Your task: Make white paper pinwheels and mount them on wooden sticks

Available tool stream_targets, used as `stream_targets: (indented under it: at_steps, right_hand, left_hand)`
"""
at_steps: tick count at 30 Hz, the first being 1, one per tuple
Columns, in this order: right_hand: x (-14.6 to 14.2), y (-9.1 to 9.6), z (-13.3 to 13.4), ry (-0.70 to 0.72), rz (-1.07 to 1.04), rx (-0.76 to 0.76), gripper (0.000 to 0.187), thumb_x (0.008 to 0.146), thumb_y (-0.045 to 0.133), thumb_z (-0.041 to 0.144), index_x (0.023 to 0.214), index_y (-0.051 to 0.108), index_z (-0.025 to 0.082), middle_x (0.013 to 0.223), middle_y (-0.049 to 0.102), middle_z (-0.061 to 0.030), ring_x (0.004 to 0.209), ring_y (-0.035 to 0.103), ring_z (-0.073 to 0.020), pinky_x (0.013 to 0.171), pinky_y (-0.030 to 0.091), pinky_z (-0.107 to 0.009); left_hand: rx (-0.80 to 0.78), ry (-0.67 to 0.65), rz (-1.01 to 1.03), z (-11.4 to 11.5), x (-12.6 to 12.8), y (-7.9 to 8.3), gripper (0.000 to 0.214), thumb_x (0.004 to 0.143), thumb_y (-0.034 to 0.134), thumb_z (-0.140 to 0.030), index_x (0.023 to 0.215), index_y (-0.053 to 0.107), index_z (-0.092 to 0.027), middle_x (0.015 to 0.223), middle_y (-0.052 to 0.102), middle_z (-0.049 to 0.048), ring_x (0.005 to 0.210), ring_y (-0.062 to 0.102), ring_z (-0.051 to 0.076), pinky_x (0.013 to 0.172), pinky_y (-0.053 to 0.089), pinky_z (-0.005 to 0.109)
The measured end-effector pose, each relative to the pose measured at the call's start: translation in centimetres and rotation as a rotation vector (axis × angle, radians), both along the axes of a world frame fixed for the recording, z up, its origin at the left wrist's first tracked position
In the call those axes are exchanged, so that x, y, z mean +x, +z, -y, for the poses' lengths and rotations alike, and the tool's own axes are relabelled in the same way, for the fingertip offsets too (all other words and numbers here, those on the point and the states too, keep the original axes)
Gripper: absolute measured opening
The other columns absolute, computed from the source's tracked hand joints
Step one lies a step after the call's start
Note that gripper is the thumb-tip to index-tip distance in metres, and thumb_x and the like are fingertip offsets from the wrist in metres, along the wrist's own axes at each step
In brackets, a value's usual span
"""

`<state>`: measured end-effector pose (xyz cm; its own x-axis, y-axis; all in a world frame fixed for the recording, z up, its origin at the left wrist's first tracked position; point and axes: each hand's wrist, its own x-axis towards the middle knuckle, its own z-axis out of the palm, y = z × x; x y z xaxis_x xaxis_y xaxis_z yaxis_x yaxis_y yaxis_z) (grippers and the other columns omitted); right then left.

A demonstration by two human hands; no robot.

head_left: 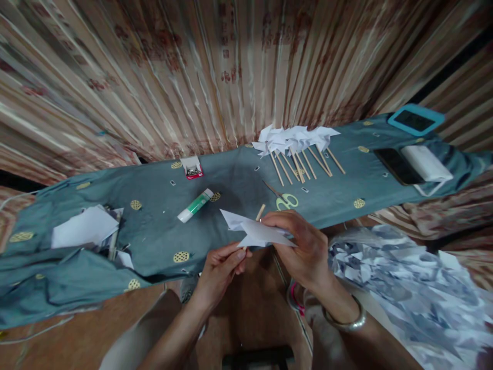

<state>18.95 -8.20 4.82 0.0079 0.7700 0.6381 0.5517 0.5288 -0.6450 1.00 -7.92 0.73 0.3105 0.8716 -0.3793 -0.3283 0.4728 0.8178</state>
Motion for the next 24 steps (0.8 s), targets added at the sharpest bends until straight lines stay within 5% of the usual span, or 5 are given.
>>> stream_targets:
  at_steps: [24]
  right_hand:
    - [0.8,0.5,0.3,-0.049,0.071,0.035,0.023,0.083,0.06,0.001,0.098,0.065,0.018,0.092,0.074,-0.0047,0.089,0.068,-0.0174,0.082,0.055,-0.031]
  left_hand:
    - [0.0,-0.003,-0.065,0.3,0.1,-0.6,0.03,0.059,0.089,-0.041,0.08,0.081,-0.02,0.067,0.07,0.0039,0.051,0.048,0.007,0.049,0.037,0.021]
